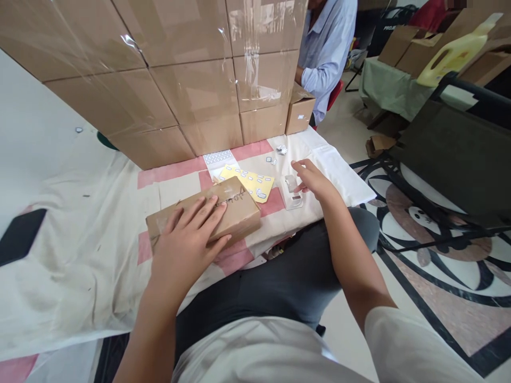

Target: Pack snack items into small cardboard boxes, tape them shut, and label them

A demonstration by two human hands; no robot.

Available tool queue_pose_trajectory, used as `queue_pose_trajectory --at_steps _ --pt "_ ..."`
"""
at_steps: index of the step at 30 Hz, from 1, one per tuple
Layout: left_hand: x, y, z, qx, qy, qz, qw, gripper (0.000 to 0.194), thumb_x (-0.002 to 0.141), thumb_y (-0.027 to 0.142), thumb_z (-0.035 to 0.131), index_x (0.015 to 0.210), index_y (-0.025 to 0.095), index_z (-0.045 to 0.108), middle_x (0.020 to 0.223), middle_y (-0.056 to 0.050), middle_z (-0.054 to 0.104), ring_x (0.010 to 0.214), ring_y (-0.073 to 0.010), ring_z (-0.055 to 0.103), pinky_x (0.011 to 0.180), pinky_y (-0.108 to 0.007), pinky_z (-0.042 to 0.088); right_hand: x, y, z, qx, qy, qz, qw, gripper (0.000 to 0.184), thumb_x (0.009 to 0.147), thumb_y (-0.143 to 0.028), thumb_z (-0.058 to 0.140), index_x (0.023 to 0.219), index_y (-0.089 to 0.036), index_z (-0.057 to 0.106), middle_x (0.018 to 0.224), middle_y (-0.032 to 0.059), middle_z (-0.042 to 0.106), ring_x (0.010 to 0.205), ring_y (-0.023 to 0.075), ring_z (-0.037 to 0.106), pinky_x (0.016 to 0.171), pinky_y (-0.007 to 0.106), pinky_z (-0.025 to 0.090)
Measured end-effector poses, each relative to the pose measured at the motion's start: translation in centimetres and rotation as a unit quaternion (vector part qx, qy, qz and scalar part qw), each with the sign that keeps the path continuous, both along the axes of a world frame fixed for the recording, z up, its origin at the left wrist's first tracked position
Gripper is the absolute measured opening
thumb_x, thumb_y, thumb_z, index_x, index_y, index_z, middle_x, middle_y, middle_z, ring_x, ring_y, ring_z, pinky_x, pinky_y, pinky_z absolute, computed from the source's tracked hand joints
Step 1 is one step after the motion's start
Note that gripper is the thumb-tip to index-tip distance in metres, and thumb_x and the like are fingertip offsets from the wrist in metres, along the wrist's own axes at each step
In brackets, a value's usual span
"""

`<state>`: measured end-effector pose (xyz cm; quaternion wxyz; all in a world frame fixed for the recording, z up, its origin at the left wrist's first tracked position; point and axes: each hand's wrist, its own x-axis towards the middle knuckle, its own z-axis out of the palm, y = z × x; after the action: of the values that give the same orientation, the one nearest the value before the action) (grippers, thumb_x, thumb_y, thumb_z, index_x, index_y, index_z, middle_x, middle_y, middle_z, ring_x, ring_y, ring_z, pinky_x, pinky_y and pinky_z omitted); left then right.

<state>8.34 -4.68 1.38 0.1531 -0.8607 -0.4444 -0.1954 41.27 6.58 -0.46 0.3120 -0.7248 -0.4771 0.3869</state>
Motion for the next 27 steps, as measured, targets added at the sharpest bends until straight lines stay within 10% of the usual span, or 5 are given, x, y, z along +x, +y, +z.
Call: queue_pose_trajectory --at_steps 4,7,12,16,27 --pt "3.9 -2.7 0.0 0.151 -0.175 -0.207 0.951 0.024 0.081 0.016 0.076 0.103 0.021 0.071 0.112 -0.005 0.076 0.112 -0.0243 0.068 0.103 -0.042 0.053 -0.5 -0.1 0.3 0.015 -0.011 -0.008 1.0 0.048 0.095 -0.062 0.046 0.124 -0.023 0.051 0.128 0.0124 0.059 0.057 0.015 0.066 0.052 0.029 0.046" --pt "9.9 -3.2 -2.3 0.087 -0.226 -0.345 0.907 0.015 0.084 0.019 0.073 0.098 0.023 0.07 0.101 0.001 0.075 0.097 -0.0161 0.068 0.095 -0.033 0.055 -0.9 -0.2 0.5 0.024 -0.023 -0.009 0.999 0.047 0.095 -0.06 0.046 0.123 -0.023 0.05 0.122 0.0115 0.061 0.056 0.0146 0.064 0.051 0.029 0.046" --pt "19.5 3.6 -8.5 -0.053 -0.304 -0.164 0.937 0.068 0.084 0.021 0.071 0.146 0.017 0.041 0.151 -0.02 0.045 0.147 -0.0329 0.04 0.117 -0.049 0.043 -0.8 0.1 0.1 0.039 -0.016 -0.023 0.999 0.046 0.094 -0.059 0.05 0.123 -0.023 0.049 0.095 0.0052 0.063 0.061 0.0173 0.062 0.052 0.028 0.046" --pt "21.9 9.2 -11.5 -0.093 -0.358 -0.087 0.925 0.09 0.083 0.033 0.076 0.153 0.028 0.02 0.166 -0.018 0.018 0.156 -0.0393 0.016 0.122 -0.062 0.031 -0.3 0.4 -1.0 0.064 0.001 -0.024 0.998 0.043 0.092 -0.049 0.054 0.125 -0.022 0.048 0.095 0.004 0.06 0.06 0.0158 0.06 0.053 0.029 0.048" --pt "21.7 9.9 -12.5 -0.185 -0.405 -0.047 0.894 0.102 0.072 0.04 0.083 0.149 0.023 0.02 0.156 -0.023 0.032 0.149 -0.0375 0.031 0.119 -0.056 0.033 -0.2 -0.9 -1.4 0.092 -0.061 0.028 0.994 0.072 0.063 -0.01 0.056 0.132 -0.029 0.051 0.122 0.008 0.051 0.073 0.0169 0.057 0.057 0.033 0.053"
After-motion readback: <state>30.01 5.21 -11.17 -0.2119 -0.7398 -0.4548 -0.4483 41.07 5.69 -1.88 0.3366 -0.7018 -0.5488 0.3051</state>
